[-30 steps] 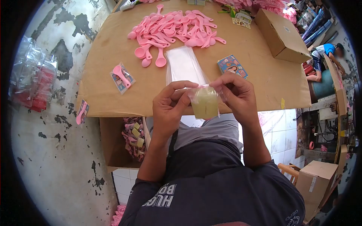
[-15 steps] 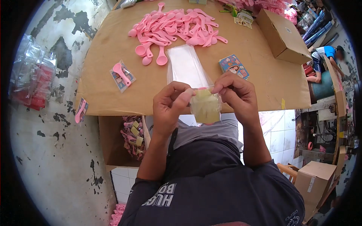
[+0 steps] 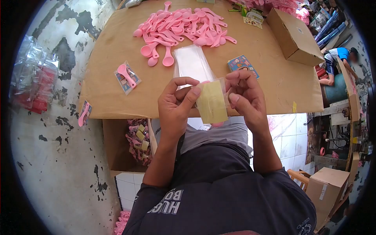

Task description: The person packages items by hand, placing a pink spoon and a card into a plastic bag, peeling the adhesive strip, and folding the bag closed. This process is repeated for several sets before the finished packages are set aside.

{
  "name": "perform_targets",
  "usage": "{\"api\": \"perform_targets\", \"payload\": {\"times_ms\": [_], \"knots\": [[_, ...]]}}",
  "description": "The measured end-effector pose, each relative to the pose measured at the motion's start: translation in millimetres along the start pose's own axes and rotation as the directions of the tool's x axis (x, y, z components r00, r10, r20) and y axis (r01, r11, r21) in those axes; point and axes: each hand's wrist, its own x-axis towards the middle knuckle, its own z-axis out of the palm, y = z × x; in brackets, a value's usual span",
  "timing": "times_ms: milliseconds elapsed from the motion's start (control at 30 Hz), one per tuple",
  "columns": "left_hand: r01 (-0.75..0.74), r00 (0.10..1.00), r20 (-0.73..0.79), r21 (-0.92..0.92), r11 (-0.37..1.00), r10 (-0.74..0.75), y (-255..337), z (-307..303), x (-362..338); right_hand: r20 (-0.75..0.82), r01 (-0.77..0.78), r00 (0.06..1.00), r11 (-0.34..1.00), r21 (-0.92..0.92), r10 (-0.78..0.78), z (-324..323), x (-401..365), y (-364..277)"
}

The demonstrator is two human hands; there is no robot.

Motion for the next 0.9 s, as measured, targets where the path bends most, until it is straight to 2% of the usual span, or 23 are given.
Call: {"api": "perform_targets", "payload": {"times_ms": [67,133,233,267,367,500,600,667,700,767,800,833,900], "knots": [[-0.036,0.998,-0.055,0.030,0.999,0.038,-3,-2,1,0.045,0.006,0.999,1.000,-0.029,-0.005,-1,-5,0],[-0.045,0.997,-0.054,0.043,0.998,0.047,-3,-2,1,0.084,-0.134,0.987,0.989,-0.054,0.138,7,-12,-7],[-0.064,0.996,-0.051,0.062,0.996,0.067,-6,3,0,0.077,-0.189,0.977,0.976,-0.106,0.198,18,-14,-4],[-0.078,0.995,-0.054,0.070,0.995,0.082,-7,5,0,0.047,-0.108,0.993,0.993,-0.047,0.110,25,-13,3],[-0.087,0.995,-0.049,0.086,0.992,0.092,-6,4,-1,0.004,-0.189,0.982,0.980,-0.066,0.189,25,-11,5],[-0.108,0.991,-0.069,0.095,0.990,0.115,2,7,-1,0.014,-0.176,0.984,0.981,-0.079,0.178,16,-11,12],[-0.118,0.989,-0.079,0.078,0.990,0.124,2,4,-1,0.024,-0.211,0.977,0.977,-0.029,0.212,12,-12,8],[-0.126,0.987,-0.087,0.062,0.990,0.131,2,3,-1,-0.029,-0.250,0.966,0.959,0.136,0.256,11,-12,5],[-0.126,0.987,-0.088,0.062,0.990,0.132,2,2,0,-0.028,-0.250,0.966,0.959,0.136,0.256,5,-12,6],[-0.144,0.983,-0.101,0.093,0.985,0.153,0,-2,1,-0.083,-0.164,0.985,0.977,-0.139,0.154,-11,-11,9],[-0.144,0.983,-0.101,0.093,0.985,0.154,1,-3,1,-0.154,-0.172,0.978,0.965,-0.198,0.143,-12,-11,5],[-0.163,0.979,-0.102,0.129,0.978,0.176,1,-4,2,-0.154,-0.171,0.978,0.965,-0.198,0.142,-16,-11,0],[-0.178,0.975,-0.100,0.166,0.970,0.196,2,-6,2,-0.228,-0.229,0.963,0.890,-0.395,0.147,-22,-12,-7]]}}
